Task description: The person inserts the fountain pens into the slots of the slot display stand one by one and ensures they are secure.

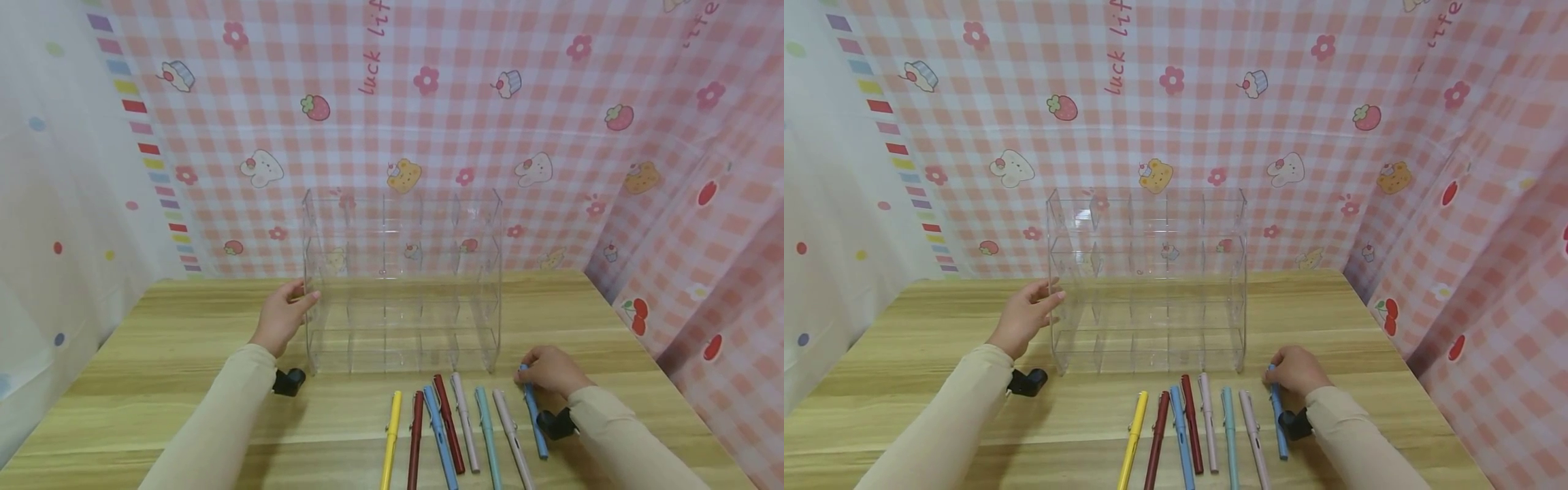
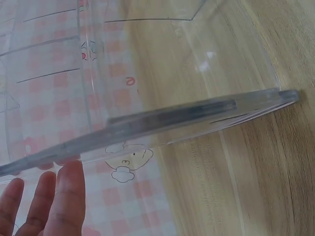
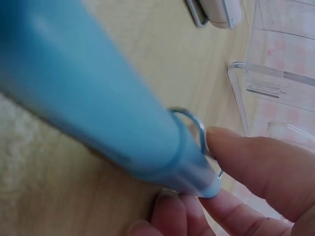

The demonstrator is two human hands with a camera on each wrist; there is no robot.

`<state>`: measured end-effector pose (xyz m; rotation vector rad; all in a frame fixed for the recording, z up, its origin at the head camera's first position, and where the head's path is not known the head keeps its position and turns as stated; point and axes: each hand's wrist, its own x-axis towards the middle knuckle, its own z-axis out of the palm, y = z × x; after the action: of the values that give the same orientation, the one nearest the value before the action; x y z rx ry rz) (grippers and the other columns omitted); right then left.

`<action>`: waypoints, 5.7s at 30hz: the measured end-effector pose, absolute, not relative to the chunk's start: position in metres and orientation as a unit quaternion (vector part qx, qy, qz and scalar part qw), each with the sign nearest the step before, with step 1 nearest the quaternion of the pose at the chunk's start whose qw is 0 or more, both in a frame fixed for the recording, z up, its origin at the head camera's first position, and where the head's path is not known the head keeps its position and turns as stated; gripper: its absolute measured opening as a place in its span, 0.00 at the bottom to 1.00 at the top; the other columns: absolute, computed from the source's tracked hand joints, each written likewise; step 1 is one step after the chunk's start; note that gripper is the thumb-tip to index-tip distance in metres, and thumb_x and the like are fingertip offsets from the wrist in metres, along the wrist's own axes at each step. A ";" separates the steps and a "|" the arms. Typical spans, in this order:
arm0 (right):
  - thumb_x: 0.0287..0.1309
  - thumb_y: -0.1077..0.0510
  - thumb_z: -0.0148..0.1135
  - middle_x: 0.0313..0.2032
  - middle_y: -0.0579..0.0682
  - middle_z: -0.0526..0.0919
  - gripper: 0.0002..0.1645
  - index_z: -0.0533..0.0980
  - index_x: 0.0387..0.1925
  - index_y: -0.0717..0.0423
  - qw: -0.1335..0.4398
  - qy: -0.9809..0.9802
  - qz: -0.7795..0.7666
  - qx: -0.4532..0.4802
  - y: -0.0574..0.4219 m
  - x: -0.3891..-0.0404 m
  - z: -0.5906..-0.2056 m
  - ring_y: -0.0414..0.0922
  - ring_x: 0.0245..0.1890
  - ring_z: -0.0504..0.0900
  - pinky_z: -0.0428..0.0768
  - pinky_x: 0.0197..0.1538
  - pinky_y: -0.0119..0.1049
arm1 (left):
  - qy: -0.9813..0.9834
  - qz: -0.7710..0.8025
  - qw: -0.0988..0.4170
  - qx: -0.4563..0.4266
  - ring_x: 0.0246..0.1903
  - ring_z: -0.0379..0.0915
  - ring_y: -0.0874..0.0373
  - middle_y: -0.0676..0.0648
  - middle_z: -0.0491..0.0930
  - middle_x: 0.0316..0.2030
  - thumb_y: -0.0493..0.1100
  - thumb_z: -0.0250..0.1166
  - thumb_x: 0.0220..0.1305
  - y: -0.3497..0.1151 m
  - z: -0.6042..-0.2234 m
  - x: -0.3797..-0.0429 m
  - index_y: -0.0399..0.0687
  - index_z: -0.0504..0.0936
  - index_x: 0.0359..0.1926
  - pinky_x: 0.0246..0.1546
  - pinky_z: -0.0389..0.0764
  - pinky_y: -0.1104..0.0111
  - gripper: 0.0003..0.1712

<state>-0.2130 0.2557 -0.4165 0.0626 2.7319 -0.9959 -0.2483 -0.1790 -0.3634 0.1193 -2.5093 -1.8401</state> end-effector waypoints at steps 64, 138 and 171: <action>0.61 0.58 0.64 0.38 0.44 0.76 0.15 0.69 0.45 0.56 -0.073 0.736 -0.672 0.019 0.253 -0.223 -0.285 0.35 0.33 0.81 0.82 0.39 0.29 | -0.795 -0.605 0.007 0.046 0.60 0.66 0.43 0.35 0.65 0.63 0.45 0.57 0.71 -0.179 -0.369 -0.251 0.41 0.58 0.72 0.56 0.74 0.54 0.34; 0.58 0.67 0.64 0.37 0.50 0.75 0.12 0.70 0.38 0.54 -0.268 0.559 -0.784 0.028 0.109 -0.304 -0.222 0.41 0.35 0.82 0.82 0.43 0.34 | -0.789 -0.613 0.011 0.037 0.62 0.65 0.43 0.37 0.65 0.63 0.45 0.57 0.71 -0.183 -0.371 -0.251 0.42 0.59 0.72 0.52 0.74 0.55 0.33; 0.58 0.67 0.64 0.38 0.48 0.76 0.15 0.73 0.47 0.60 -0.244 0.637 -0.731 0.028 0.086 -0.317 -0.234 0.40 0.41 0.78 0.81 0.46 0.33 | -0.791 -0.611 0.012 0.039 0.64 0.63 0.42 0.36 0.64 0.65 0.43 0.57 0.71 -0.183 -0.370 -0.249 0.41 0.58 0.72 0.54 0.74 0.54 0.33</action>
<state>-0.3171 0.0862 -0.2337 0.1048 2.3861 -2.7399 -0.2493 -0.1832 -0.3696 0.1202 -2.4651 -1.9053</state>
